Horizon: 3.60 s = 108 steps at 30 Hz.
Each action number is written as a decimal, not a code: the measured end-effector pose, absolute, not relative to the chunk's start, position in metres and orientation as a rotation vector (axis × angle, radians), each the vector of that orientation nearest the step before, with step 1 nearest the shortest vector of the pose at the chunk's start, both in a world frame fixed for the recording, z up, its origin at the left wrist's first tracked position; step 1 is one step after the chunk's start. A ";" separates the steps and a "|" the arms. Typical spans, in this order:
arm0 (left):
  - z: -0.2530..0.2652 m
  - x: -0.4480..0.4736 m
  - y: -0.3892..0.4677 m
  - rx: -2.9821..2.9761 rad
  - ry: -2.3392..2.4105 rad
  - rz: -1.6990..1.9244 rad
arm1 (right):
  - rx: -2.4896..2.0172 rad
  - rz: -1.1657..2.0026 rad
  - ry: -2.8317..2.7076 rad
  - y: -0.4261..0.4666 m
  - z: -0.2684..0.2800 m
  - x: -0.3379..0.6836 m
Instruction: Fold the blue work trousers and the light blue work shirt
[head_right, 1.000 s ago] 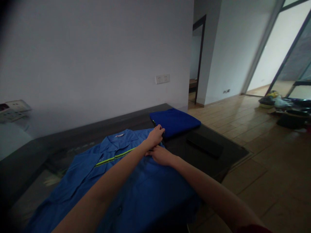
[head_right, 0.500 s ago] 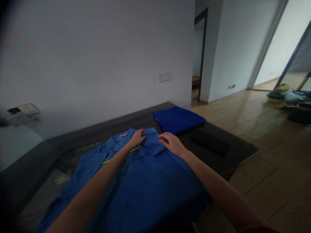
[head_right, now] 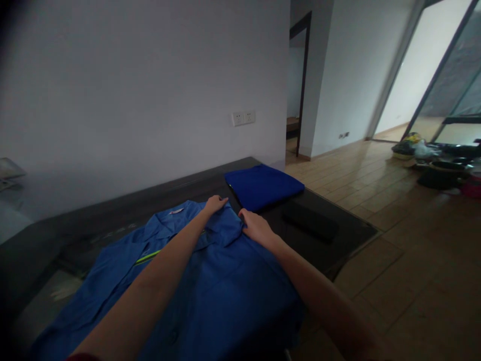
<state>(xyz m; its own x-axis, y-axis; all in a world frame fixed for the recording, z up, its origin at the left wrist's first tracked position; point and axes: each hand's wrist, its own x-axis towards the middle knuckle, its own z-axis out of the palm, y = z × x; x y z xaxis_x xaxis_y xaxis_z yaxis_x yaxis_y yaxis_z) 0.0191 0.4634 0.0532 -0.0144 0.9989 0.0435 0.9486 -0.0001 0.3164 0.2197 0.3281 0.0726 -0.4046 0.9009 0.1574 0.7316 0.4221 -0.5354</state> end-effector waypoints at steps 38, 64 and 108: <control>0.035 0.020 0.391 2.592 1.532 0.038 | -1.418 0.334 -2.486 0.334 0.074 0.225; 0.056 0.035 0.341 2.654 1.358 0.130 | -1.252 0.460 -2.123 0.345 0.076 0.235; 0.103 0.049 0.340 2.609 1.474 0.596 | -1.832 0.153 -2.414 0.333 0.069 0.220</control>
